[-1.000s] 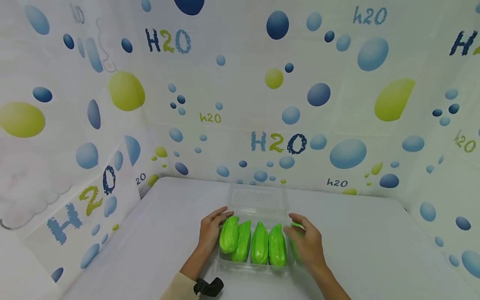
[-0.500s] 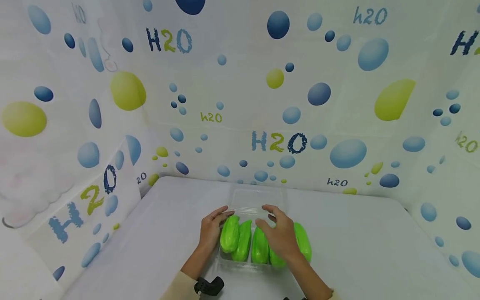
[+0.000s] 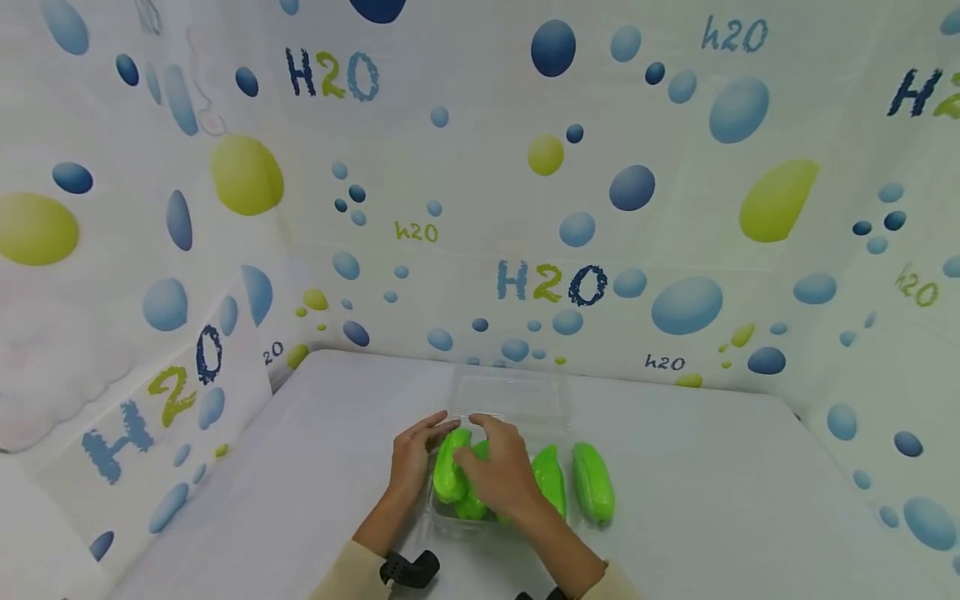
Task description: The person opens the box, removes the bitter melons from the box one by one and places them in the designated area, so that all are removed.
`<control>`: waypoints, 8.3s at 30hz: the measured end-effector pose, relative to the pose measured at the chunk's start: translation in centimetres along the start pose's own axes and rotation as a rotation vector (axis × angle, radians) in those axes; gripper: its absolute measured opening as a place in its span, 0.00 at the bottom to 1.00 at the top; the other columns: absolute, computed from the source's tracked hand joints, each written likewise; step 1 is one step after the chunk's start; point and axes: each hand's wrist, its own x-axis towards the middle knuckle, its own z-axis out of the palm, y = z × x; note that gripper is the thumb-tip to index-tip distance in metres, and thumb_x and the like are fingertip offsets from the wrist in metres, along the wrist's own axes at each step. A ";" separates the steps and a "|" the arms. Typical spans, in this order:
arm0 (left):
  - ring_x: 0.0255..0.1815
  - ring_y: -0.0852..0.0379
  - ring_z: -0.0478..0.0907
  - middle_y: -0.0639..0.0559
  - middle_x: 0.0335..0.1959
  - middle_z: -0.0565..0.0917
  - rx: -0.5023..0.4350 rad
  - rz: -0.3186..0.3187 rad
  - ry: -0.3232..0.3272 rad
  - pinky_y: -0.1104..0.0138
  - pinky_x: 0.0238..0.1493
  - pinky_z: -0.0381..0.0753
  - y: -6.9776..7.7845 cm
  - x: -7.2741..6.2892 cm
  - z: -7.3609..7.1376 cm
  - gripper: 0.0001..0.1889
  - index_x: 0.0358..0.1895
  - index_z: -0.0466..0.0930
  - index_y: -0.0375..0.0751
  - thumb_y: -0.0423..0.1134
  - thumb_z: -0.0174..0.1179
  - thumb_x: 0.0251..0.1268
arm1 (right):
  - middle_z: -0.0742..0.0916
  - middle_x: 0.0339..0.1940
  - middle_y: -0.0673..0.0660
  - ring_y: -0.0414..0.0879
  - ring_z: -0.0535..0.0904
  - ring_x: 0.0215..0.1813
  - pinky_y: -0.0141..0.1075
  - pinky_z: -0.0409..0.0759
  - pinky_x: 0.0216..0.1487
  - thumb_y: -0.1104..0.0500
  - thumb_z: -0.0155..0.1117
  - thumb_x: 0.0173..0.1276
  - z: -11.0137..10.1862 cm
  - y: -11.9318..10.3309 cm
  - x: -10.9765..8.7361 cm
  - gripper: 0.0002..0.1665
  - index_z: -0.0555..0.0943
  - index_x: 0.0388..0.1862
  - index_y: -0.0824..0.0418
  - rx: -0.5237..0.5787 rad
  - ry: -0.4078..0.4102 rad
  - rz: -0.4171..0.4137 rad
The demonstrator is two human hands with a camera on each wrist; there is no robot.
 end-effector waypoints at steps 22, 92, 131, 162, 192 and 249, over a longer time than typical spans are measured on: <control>0.50 0.61 0.85 0.44 0.48 0.89 0.007 -0.006 0.016 0.76 0.51 0.81 0.3 -0.1 0.1 0.20 0.63 0.77 0.26 0.32 0.49 0.75 | 0.78 0.68 0.68 0.64 0.69 0.71 0.55 0.68 0.72 0.55 0.56 0.68 3.4 -2.8 0.4 0.36 0.69 0.69 0.77 -0.319 -0.138 -0.003; 0.57 0.41 0.83 0.33 0.58 0.83 0.004 0.008 -0.036 0.63 0.54 0.86 0.1 -0.2 -0.1 0.20 0.67 0.72 0.24 0.33 0.45 0.80 | 0.88 0.46 0.59 0.46 0.82 0.37 0.37 0.81 0.33 0.54 0.72 0.64 0.8 1.8 -0.5 0.29 0.78 0.60 0.66 -0.324 0.158 -0.046; 0.58 0.41 0.83 0.35 0.58 0.84 0.038 0.016 -0.026 0.61 0.55 0.85 -0.1 0.0 0.0 0.21 0.68 0.71 0.25 0.33 0.44 0.80 | 0.84 0.32 0.53 0.40 0.75 0.27 0.33 0.77 0.25 0.58 0.63 0.67 -1.5 2.8 -0.6 0.31 0.75 0.69 0.61 -0.054 0.240 0.087; 0.59 0.40 0.83 0.36 0.58 0.84 0.061 0.022 -0.020 0.58 0.58 0.84 0.0 -0.2 0.1 0.21 0.67 0.72 0.26 0.34 0.45 0.80 | 0.84 0.30 0.58 0.45 0.76 0.28 0.34 0.77 0.24 0.59 0.63 0.68 -5.5 5.8 -1.3 0.27 0.75 0.67 0.61 -0.029 0.401 0.151; 0.59 0.41 0.83 0.35 0.59 0.83 0.041 0.016 -0.022 0.58 0.58 0.84 0.0 -0.2 0.1 0.21 0.67 0.72 0.25 0.34 0.47 0.80 | 0.83 0.27 0.60 0.47 0.74 0.25 0.36 0.73 0.22 0.55 0.59 0.71 -9.7 8.9 -2.1 0.27 0.73 0.68 0.61 -0.093 0.490 0.285; 0.60 0.39 0.82 0.35 0.58 0.84 0.038 0.029 -0.036 0.56 0.59 0.83 0.1 -0.3 0.0 0.21 0.67 0.72 0.25 0.35 0.46 0.80 | 0.84 0.57 0.69 0.61 0.79 0.57 0.51 0.78 0.56 0.55 0.64 0.71 -10.4 14.7 -4.4 0.26 0.75 0.62 0.69 -0.053 0.475 0.380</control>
